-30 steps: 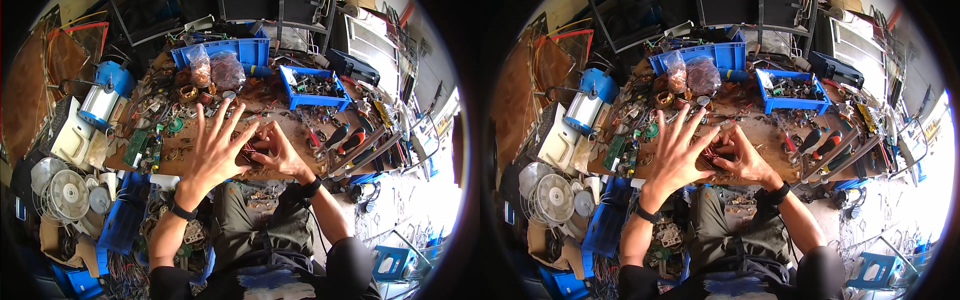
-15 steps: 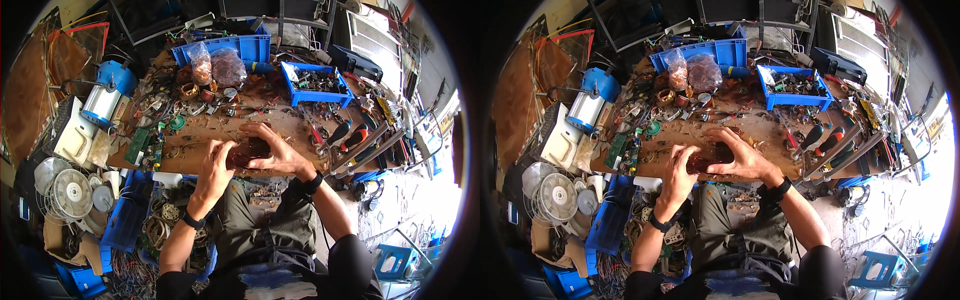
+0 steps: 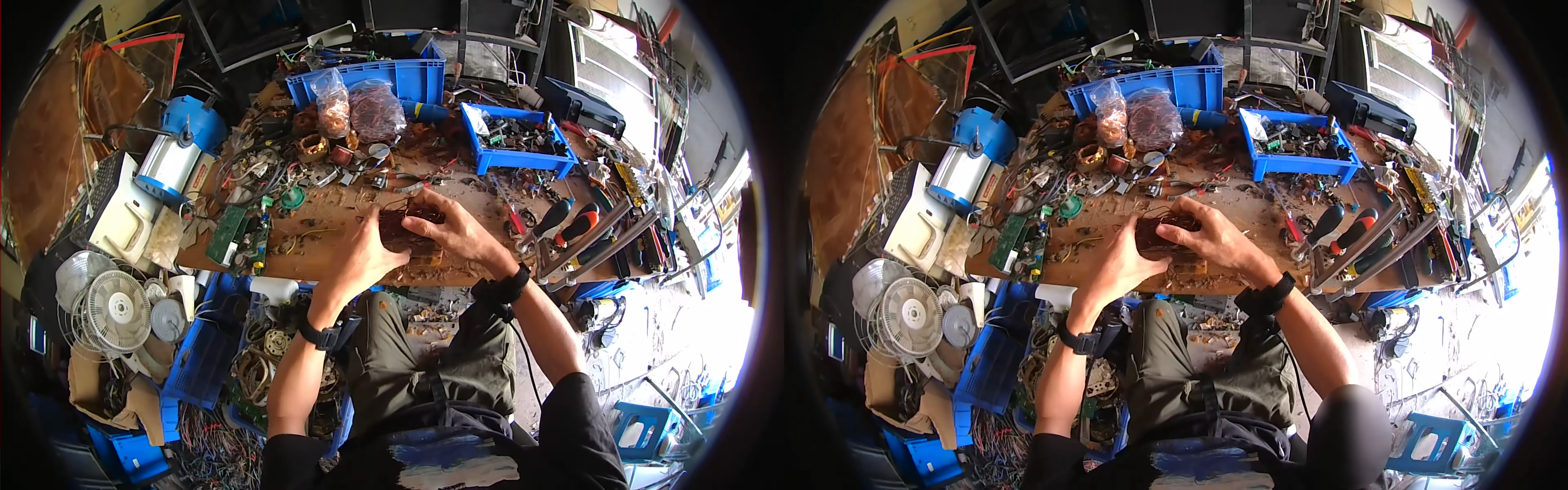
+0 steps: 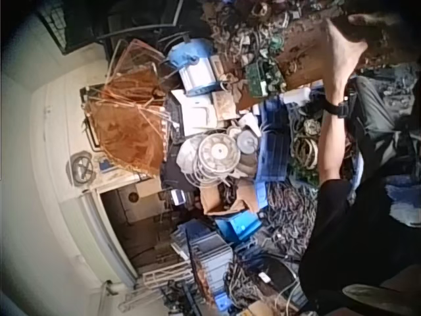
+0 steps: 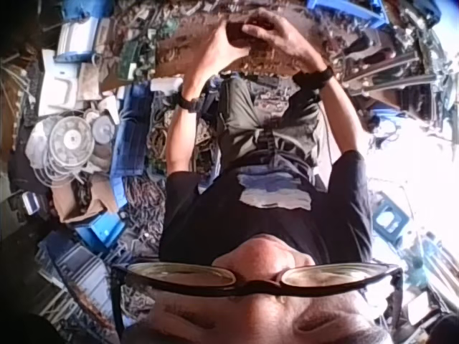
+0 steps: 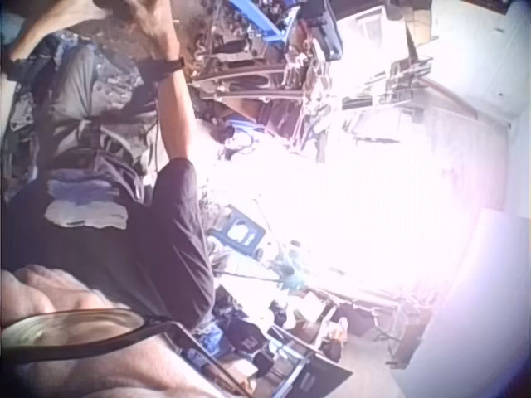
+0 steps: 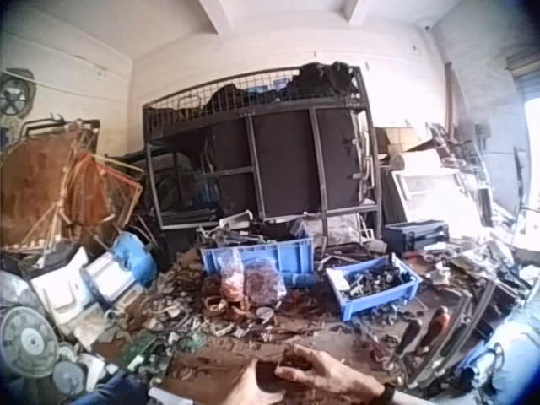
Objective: The person winds copper wire around a rectangular laminated core, likely a transformer or motor stator. They repeatedly wrap the wire by hand, occasionally pausing to adjust the coil or the core's position on the cluttered workbench.
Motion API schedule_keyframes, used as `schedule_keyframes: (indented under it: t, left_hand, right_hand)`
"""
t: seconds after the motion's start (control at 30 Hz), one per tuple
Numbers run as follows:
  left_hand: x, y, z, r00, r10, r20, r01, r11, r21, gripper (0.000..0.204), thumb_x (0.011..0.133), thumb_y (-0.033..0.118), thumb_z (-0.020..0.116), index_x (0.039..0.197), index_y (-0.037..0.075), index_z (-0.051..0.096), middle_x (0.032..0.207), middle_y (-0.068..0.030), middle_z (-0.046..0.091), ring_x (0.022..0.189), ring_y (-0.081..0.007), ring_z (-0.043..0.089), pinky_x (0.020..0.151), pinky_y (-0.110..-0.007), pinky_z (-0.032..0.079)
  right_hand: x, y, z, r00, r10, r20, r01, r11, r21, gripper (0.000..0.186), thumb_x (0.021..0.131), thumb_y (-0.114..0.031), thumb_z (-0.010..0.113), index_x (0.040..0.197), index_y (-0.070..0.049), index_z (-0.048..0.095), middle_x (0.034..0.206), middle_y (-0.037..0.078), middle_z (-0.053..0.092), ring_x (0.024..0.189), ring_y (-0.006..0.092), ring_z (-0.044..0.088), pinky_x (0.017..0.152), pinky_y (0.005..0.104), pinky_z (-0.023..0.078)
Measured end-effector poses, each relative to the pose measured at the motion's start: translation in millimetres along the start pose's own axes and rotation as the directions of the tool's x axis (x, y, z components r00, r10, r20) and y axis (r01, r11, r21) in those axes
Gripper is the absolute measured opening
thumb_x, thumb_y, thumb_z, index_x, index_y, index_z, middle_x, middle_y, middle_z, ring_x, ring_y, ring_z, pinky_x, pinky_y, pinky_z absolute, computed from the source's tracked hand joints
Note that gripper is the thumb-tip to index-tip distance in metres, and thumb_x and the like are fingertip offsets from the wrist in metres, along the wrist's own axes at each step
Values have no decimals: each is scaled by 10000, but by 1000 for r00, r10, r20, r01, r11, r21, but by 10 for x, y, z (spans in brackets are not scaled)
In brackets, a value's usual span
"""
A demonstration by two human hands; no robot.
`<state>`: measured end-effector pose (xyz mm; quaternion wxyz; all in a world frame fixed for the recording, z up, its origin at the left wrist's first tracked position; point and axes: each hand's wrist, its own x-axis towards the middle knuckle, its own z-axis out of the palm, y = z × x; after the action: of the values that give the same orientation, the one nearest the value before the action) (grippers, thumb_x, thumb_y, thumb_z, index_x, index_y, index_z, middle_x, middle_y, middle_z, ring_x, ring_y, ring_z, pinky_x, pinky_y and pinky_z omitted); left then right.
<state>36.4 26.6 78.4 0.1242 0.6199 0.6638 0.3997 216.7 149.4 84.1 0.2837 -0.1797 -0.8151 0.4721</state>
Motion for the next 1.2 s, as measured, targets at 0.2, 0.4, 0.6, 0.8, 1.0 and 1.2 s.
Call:
schedule_keyframes:
  t: [0.2,0.4,0.6,0.8,1.0,1.2]
  left_hand:
    - [123,110,-9,999,24,31,-22,997,-69,568,825,221,877,1257,-29,607,1092,-245,749,1038,-388,736,882,-448,584]
    - [27,-384,22,983,93,161,-46,960,-276,461,925,107,790,1320,-30,595,1140,-177,753,1037,-253,739,919,-380,568]
    - [20,-425,-45,925,69,373,201,746,-635,457,975,55,719,1393,-25,552,1133,-59,718,1012,-144,685,953,-317,544]
    - [-125,-292,-26,939,-16,345,269,659,-702,662,919,347,821,1414,4,549,1219,-87,679,1080,-182,658,978,-341,534]
    - [-118,-235,429,952,-271,-145,138,798,-587,489,1099,442,574,1003,-22,699,863,-53,660,798,-130,584,703,-325,480]
    - [-65,-410,591,907,-309,-287,69,780,-622,483,1136,383,521,969,-36,693,787,7,603,714,-82,509,625,-302,422]
  right_hand:
    - [21,76,-111,999,-19,32,21,999,-33,518,1019,-428,719,1226,37,626,1113,136,693,1054,170,634,926,361,514]
    - [37,-88,-54,992,68,109,-78,993,87,395,1031,-296,713,1253,23,647,1086,144,731,1047,185,694,929,368,543]
    - [45,7,-44,995,-76,62,84,988,-129,325,1024,-230,707,1248,-1,651,1096,151,733,1057,224,699,941,387,534]
    - [5,-83,22,990,-125,69,135,977,-167,274,1021,-197,689,1221,-19,630,1089,189,727,1034,360,714,897,440,542]
    - [-60,-79,95,974,-201,102,221,939,-264,207,1042,-193,638,1189,-50,610,1067,202,693,1043,435,660,866,499,525]
    - [-45,34,118,982,-163,99,184,948,-258,338,1059,-292,644,1273,-36,596,1198,179,682,1163,349,649,967,453,520]
